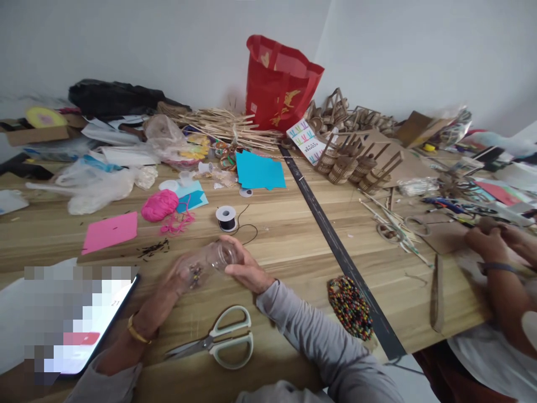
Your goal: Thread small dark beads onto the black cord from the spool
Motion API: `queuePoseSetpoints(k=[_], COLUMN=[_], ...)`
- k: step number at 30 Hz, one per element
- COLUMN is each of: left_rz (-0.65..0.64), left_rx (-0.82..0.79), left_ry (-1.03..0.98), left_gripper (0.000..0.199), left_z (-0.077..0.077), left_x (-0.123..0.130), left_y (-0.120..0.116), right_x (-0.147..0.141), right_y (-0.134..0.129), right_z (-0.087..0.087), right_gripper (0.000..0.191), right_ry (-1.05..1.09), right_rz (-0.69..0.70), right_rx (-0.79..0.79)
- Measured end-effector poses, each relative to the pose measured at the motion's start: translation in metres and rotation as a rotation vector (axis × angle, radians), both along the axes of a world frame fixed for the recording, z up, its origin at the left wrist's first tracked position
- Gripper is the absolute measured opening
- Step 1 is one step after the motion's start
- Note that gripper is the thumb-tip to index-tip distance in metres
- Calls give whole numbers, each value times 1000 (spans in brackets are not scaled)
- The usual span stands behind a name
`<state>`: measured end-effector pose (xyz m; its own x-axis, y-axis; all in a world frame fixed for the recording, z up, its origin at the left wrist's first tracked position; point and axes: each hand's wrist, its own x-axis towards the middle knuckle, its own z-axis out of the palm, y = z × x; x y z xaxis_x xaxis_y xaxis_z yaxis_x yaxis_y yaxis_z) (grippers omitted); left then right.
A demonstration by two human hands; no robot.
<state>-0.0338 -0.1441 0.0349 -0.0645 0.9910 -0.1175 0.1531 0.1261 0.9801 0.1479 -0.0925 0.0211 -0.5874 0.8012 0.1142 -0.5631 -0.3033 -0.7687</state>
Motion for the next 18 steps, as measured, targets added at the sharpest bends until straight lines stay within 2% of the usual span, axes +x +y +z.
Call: queuePoseSetpoints(k=[5, 8, 11, 15, 18], left_rz=[51, 41, 34, 14, -45], left_rx=[-16, -12, -2, 13, 3], left_ry=[234, 282, 345, 389, 342], left_gripper=[56, 57, 56, 57, 73], left_z=[-12, -12, -9, -9, -10], left_x=[-2, 4, 9, 5, 0], left_y=[2, 0, -2, -4, -5], right_x=[-5, -11, -14, -16, -17], right_y=[4, 5, 4, 1, 1], right_z=[-15, -28, -37, -37, -35], right_gripper=[41, 37, 36, 39, 40], right_ry=[-16, -106, -250, -464, -485], right_rz=[-189, -336, -448, -486, -485], right_rx=[-78, -60, 24, 122, 128])
